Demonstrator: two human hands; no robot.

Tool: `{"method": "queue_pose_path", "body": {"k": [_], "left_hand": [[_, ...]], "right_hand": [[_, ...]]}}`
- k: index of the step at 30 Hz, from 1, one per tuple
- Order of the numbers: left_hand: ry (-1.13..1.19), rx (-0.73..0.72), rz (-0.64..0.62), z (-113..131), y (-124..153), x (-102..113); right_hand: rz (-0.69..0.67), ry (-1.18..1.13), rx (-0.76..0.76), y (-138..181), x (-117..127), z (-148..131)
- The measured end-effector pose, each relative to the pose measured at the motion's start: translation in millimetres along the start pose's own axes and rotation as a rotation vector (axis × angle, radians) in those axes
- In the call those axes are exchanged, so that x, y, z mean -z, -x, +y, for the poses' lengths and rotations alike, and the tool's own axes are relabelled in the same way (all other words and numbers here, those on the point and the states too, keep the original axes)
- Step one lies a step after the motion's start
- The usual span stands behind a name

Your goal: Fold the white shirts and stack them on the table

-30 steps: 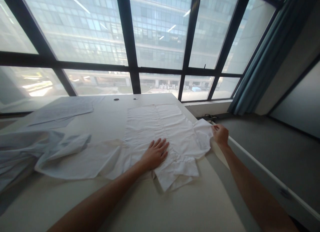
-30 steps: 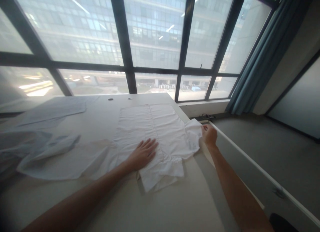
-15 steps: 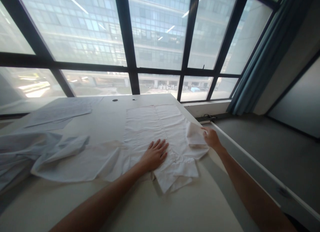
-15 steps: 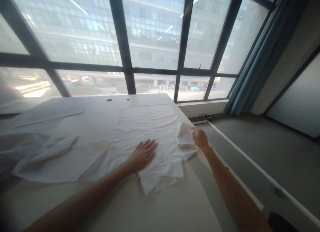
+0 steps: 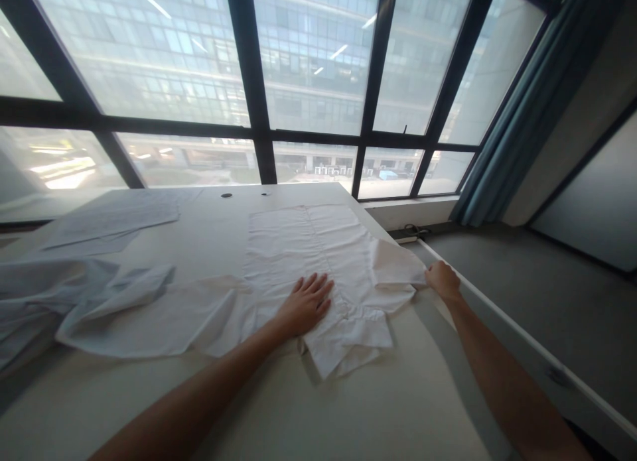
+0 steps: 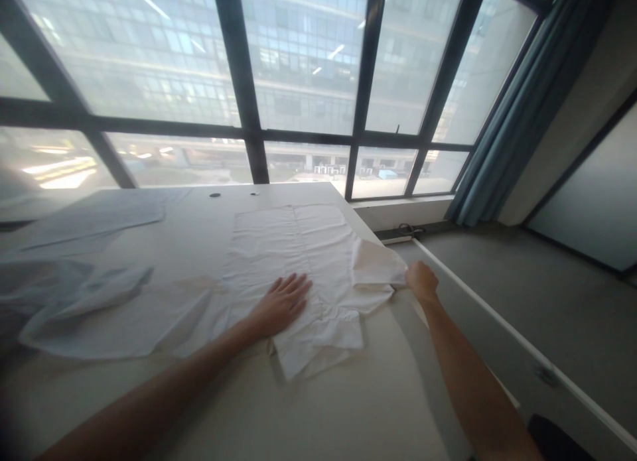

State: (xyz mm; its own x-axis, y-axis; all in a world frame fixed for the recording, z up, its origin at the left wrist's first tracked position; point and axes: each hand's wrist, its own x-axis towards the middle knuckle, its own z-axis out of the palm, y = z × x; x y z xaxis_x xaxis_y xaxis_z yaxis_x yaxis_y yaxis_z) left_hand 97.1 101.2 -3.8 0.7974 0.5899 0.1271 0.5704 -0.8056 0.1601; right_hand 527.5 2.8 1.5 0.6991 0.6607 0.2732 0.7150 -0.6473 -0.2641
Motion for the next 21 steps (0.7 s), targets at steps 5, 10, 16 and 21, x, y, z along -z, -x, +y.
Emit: {"method": "queue_pose_path", "body": {"k": [5, 10, 16, 21], "left_hand": [[0.000, 0.002, 0.013, 0, 0, 0], [0.011, 0.002, 0.012, 1, 1, 2], [0.012, 0.014, 0.005, -1, -1, 0], [0.012, 0.022, -0.007, 0, -1, 2]], "right_hand": [[0.213, -0.216, 0.001, 5, 28, -30], [0.248, -0.797, 0.392, 40, 36, -87], [-0.094, -0.947, 0.804, 90, 23, -130], [0.165, -0.705, 0.507, 68, 1, -115]]}}
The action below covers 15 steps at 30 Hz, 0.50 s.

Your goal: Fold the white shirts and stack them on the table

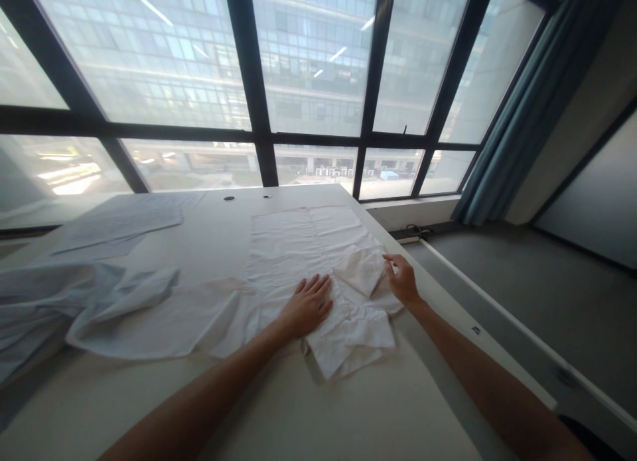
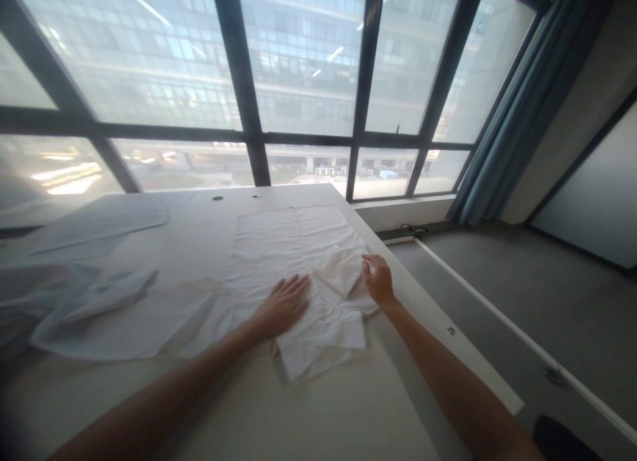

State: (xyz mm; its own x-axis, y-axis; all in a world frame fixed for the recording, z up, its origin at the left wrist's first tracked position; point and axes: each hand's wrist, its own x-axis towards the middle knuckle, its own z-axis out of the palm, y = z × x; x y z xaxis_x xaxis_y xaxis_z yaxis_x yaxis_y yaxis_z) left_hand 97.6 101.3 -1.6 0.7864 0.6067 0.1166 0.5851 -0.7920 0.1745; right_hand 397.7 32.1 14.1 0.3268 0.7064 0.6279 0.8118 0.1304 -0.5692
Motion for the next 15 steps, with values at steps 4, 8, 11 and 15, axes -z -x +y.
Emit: {"method": "queue_pose_path", "body": {"k": [4, 8, 11, 15], "left_hand": [[0.002, -0.002, 0.001, 1, 1, 1], [0.003, -0.006, 0.007, 0, 0, 0], [0.008, -0.012, 0.012, -1, 0, -1], [0.018, -0.006, 0.015, 0, 1, 0]], "right_hand": [[-0.109, 0.321, -0.162, -3, -2, 22], [-0.282, 0.455, -0.228, 3, -3, 11], [-0.324, 0.456, -0.255, 9, -4, -4], [-0.342, 0.408, -0.301, 14, -11, -10]]}}
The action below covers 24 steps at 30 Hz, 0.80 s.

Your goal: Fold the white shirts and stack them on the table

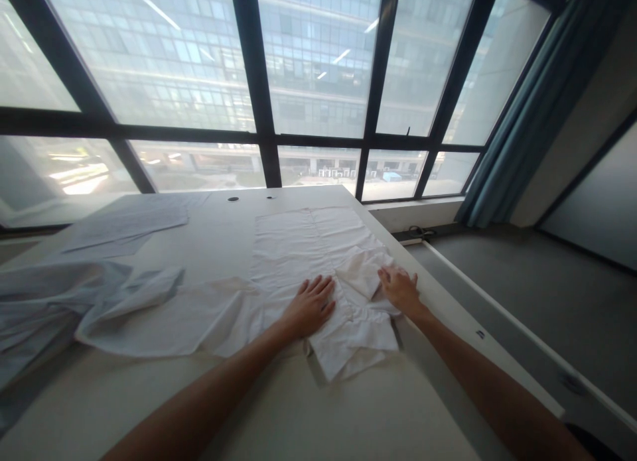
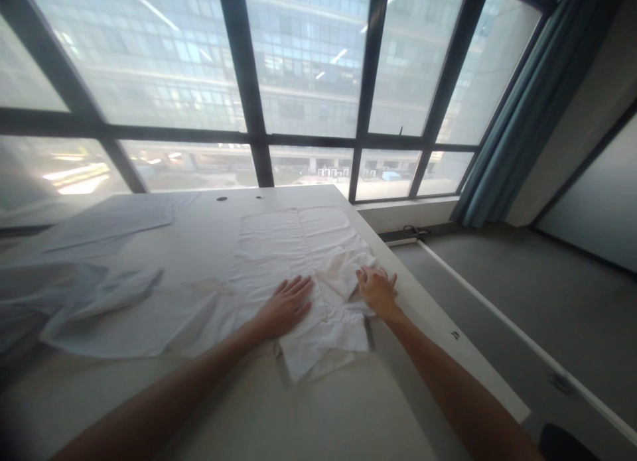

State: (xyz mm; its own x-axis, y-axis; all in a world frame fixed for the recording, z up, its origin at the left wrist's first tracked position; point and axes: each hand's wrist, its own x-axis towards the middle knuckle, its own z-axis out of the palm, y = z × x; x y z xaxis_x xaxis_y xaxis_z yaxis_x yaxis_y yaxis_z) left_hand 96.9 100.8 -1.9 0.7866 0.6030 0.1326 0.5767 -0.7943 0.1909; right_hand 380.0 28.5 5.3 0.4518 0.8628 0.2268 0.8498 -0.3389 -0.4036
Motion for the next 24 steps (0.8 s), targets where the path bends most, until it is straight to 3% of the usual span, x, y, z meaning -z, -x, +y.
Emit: {"method": "queue_pose_path", "body": {"k": [4, 7, 9, 11, 14, 17, 19, 21, 24], "left_hand": [[0.022, 0.002, -0.005, 0, 1, 1], [0.088, 0.007, 0.022, -1, -2, 0], [0.197, 0.051, 0.069, -2, -5, -2], [0.375, 0.136, 0.149, -3, -9, -2], [0.658, 0.288, 0.344, -6, -14, 0], [0.840, 0.410, 0.492, -12, -17, 4], [0.928, 0.442, 0.456, -17, -18, 6], [0.971, 0.419, 0.362, -20, -19, 8], [0.930, 0.285, 0.207, -18, -15, 12]], "right_hand": [[0.027, -0.186, 0.054, -5, -10, 0], [0.096, -0.335, 0.263, -5, -11, -4], [0.073, -0.394, 0.449, 2, -7, -12], [-0.029, -0.405, 0.622, 13, 0, -24], [-0.287, -0.419, 0.854, 31, 11, -41], [-0.447, -0.561, 0.935, 41, 17, -49], [-0.353, -0.685, 0.871, 37, 17, -45], [-0.139, -0.746, 0.750, 25, 15, -34], [0.153, -0.652, 0.536, 0, 10, -8]]}}
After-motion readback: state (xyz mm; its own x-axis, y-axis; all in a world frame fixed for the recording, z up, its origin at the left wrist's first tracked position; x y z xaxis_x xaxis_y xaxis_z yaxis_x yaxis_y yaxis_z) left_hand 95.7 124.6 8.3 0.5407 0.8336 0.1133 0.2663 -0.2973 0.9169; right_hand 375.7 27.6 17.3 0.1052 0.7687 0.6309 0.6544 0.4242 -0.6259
